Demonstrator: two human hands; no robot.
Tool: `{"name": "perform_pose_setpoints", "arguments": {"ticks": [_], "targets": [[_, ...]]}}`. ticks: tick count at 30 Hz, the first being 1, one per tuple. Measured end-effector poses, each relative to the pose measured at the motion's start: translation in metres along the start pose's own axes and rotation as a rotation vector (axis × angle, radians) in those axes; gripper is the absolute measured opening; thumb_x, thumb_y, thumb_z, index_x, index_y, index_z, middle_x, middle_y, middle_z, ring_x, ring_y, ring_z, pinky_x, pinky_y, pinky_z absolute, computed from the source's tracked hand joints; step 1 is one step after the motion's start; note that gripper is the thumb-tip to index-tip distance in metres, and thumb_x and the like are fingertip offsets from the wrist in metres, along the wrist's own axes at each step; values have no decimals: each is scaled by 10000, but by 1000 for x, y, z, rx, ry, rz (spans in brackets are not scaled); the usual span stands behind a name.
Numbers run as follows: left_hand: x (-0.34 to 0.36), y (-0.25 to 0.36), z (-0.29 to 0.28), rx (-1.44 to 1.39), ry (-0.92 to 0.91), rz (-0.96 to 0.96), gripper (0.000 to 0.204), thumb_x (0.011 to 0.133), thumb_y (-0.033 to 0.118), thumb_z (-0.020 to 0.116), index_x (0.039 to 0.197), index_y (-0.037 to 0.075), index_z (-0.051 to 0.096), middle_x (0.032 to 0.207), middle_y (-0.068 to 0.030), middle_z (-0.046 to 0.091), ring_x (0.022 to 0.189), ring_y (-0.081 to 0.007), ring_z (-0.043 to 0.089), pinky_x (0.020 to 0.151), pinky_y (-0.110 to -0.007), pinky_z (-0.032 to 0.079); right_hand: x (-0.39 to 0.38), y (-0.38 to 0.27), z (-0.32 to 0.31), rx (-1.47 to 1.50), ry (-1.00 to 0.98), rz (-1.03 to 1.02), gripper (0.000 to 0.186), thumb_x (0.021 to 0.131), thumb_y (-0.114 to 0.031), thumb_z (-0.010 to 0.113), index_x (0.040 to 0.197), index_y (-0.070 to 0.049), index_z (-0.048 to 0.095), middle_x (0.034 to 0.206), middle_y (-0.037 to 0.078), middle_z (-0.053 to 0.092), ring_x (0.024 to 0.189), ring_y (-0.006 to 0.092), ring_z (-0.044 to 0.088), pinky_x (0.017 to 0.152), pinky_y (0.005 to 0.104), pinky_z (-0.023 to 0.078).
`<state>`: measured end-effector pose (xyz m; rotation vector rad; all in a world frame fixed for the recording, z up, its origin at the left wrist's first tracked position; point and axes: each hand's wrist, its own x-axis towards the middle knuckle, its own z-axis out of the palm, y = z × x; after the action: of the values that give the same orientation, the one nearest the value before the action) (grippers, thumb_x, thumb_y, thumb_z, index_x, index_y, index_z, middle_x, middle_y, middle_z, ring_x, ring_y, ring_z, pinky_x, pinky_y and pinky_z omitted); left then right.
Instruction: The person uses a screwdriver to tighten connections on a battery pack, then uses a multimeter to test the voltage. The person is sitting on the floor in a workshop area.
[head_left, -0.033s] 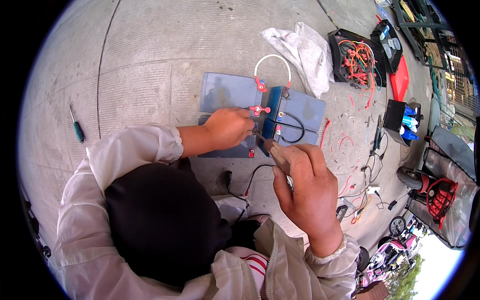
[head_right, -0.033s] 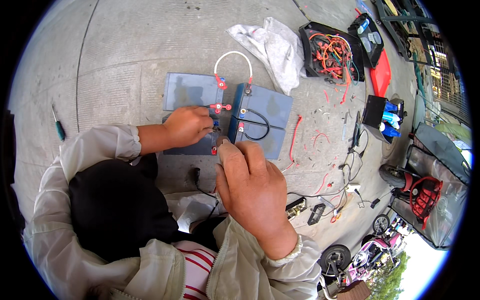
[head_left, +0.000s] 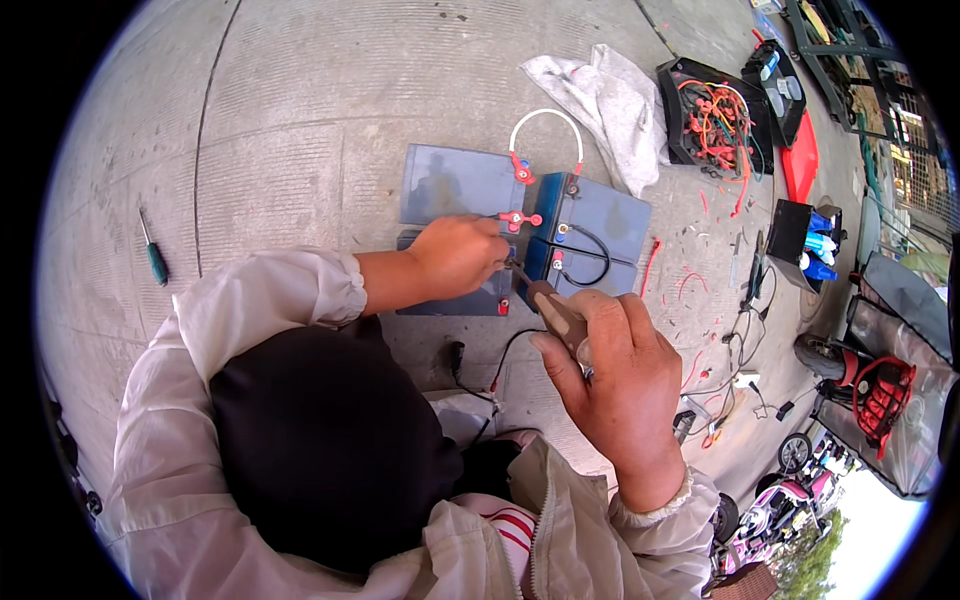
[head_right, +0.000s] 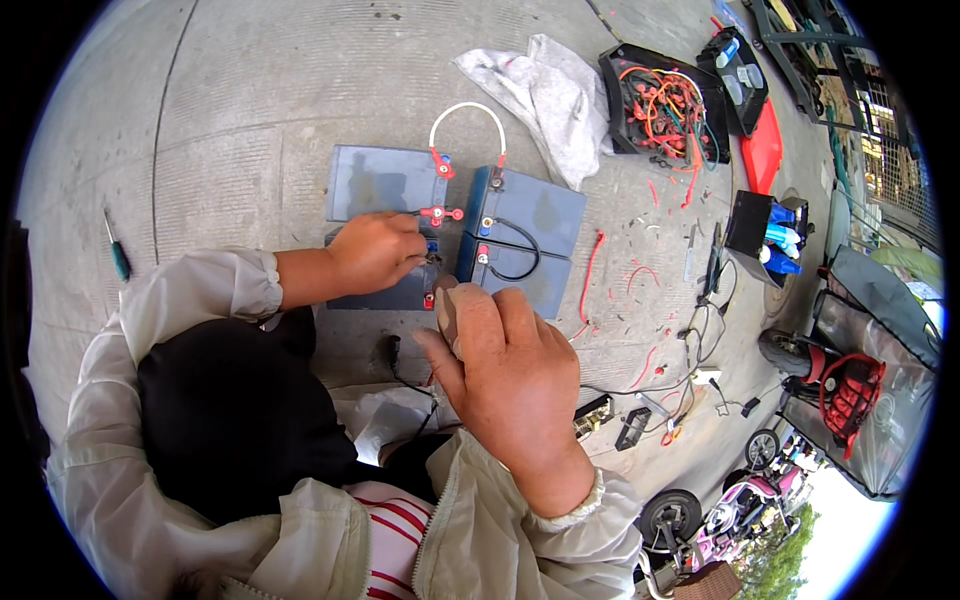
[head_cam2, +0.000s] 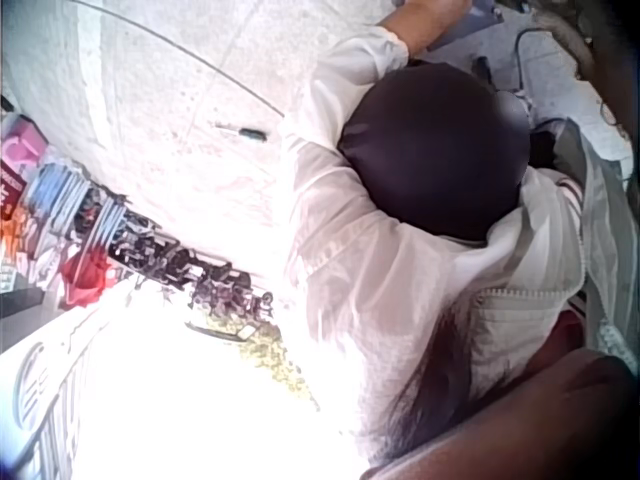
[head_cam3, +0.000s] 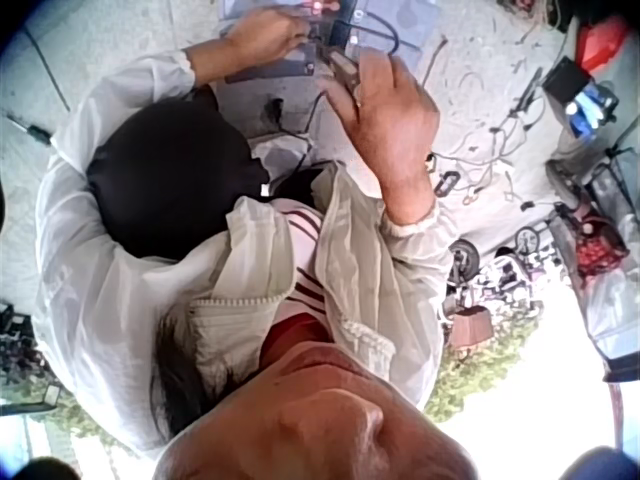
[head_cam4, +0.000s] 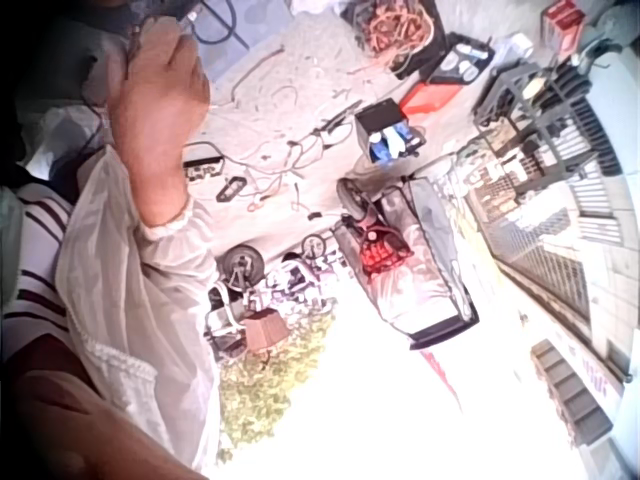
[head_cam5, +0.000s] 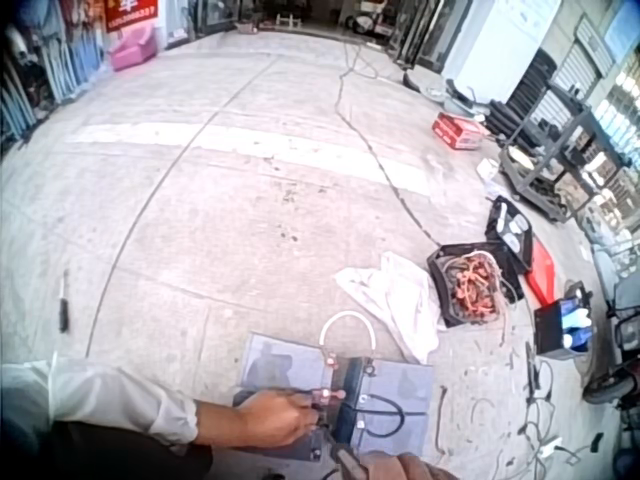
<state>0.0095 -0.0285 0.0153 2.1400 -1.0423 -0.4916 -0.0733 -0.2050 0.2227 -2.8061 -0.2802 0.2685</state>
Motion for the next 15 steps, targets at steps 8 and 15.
{"name": "perform_pose_setpoints", "arguments": {"ticks": [8, 15], "targets": [[1, 0, 1, 11, 2, 4, 104, 873, 176, 677, 847, 76, 679, 910, -126, 639, 907, -361, 658, 760, -492, 540, 1, 1, 3, 181, 49, 22, 568, 812, -283, 810, 1268, -80, 539, 1070, 142, 592, 771, 351, 651, 627, 434, 535], [2, 0, 2, 3, 5, 15, 100, 867, 179, 687, 850, 81, 685, 909, -112, 639, 896, -350, 663, 748, -483, 544, 4, -3, -5, 231, 99, 62, 472, 828, -143, 762, 1250, -90, 557, 1192, 153, 567, 813, 358, 666, 664, 444, 554]]}}
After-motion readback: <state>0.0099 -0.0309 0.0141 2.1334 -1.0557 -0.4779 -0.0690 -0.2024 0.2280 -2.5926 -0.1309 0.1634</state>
